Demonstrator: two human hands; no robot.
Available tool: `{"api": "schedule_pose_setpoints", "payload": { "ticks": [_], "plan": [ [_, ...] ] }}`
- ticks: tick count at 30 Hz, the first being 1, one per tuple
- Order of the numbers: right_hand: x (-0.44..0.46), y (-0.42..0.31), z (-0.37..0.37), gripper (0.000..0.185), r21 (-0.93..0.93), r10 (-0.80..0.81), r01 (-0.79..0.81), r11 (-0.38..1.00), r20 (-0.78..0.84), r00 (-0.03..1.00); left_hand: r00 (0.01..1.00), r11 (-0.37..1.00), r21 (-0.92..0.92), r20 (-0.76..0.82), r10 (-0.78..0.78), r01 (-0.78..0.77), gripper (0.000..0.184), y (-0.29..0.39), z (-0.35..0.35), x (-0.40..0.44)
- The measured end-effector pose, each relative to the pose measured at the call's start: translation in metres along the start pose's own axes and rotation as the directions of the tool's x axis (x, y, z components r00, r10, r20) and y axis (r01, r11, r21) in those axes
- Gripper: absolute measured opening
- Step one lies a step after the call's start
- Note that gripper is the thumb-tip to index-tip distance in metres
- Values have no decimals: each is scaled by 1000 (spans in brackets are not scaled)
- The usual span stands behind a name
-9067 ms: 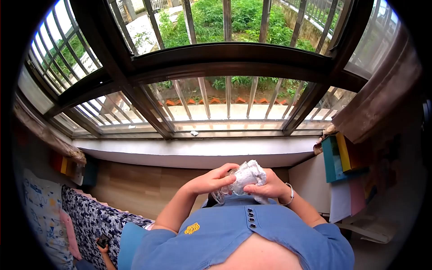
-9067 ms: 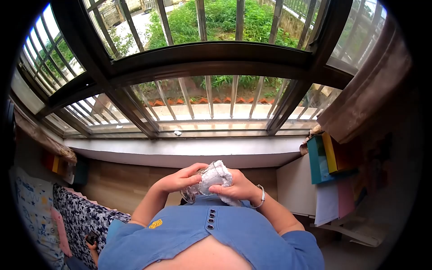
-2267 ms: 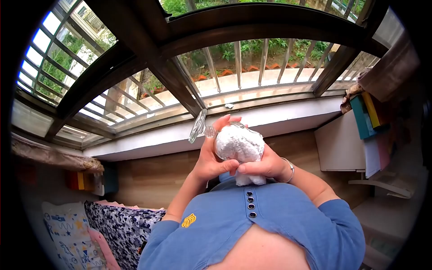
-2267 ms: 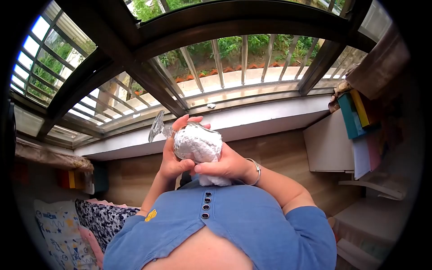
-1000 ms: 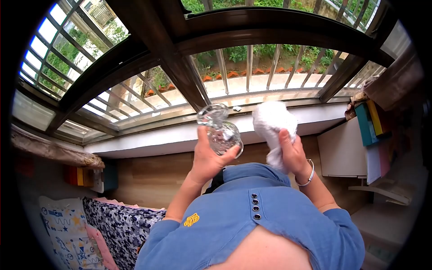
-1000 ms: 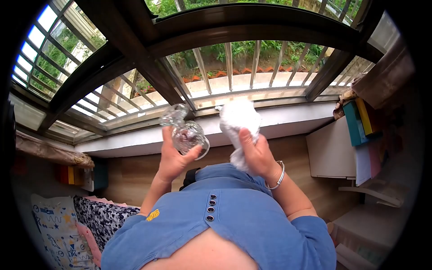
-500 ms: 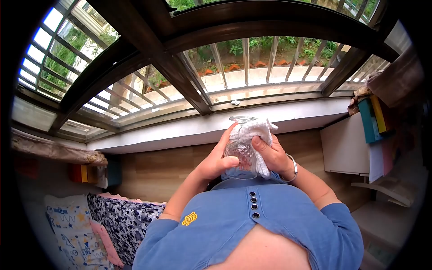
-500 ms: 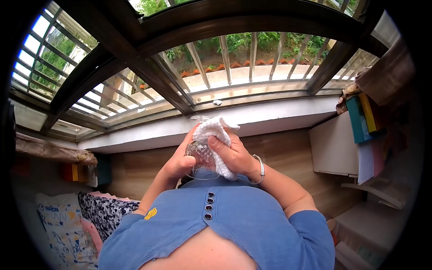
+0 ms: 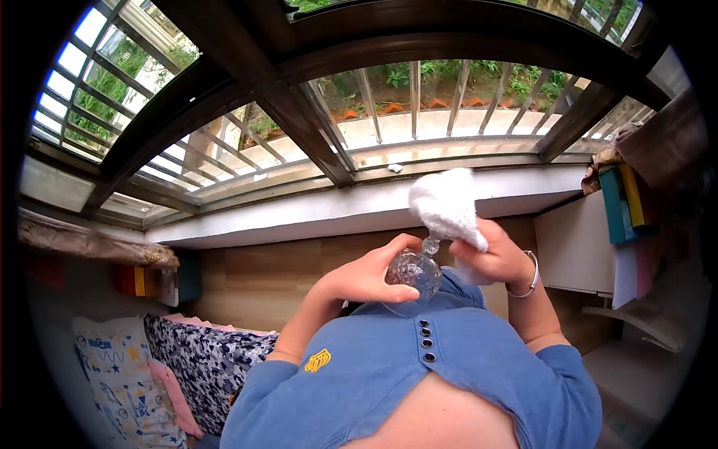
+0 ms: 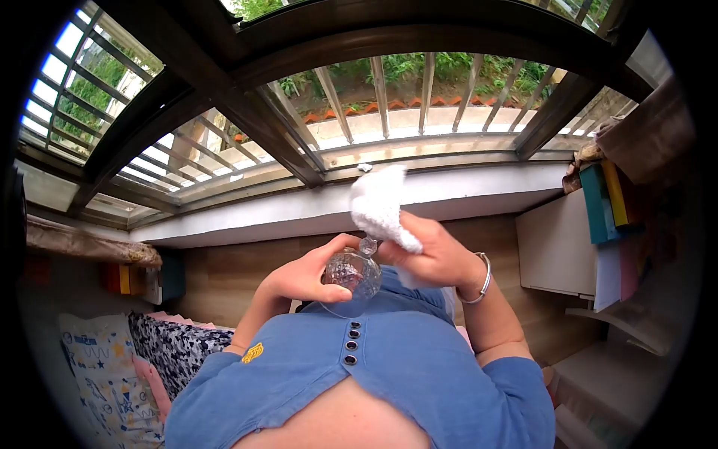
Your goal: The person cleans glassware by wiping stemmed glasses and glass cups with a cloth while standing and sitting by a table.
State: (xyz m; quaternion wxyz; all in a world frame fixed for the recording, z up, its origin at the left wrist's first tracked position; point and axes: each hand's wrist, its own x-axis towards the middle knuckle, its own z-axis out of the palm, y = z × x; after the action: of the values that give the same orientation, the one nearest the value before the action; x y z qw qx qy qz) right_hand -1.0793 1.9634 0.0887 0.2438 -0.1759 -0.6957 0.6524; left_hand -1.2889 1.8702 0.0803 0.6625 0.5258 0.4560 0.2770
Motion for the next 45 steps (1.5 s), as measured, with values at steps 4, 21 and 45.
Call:
{"api": "schedule_pose_setpoints", "payload": {
  "ticks": [4, 21, 45],
  "plan": [
    [11, -2, 1, 46, 4, -77, 77, 997, 164, 983, 993, 996, 78, 114, 41, -50, 83, 10, -4, 5],
    [24, 39, 11, 40, 876, 393, -251, 411, 79, 916, 995, 979, 201, 99, 17, -37, 74, 10, 7, 6],
    [16, 8, 24, 19, -561, -255, 201, 803, -18, 967, 995, 999, -35, 96, -38, 41, 64, -5, 10, 6]
  ]
}}
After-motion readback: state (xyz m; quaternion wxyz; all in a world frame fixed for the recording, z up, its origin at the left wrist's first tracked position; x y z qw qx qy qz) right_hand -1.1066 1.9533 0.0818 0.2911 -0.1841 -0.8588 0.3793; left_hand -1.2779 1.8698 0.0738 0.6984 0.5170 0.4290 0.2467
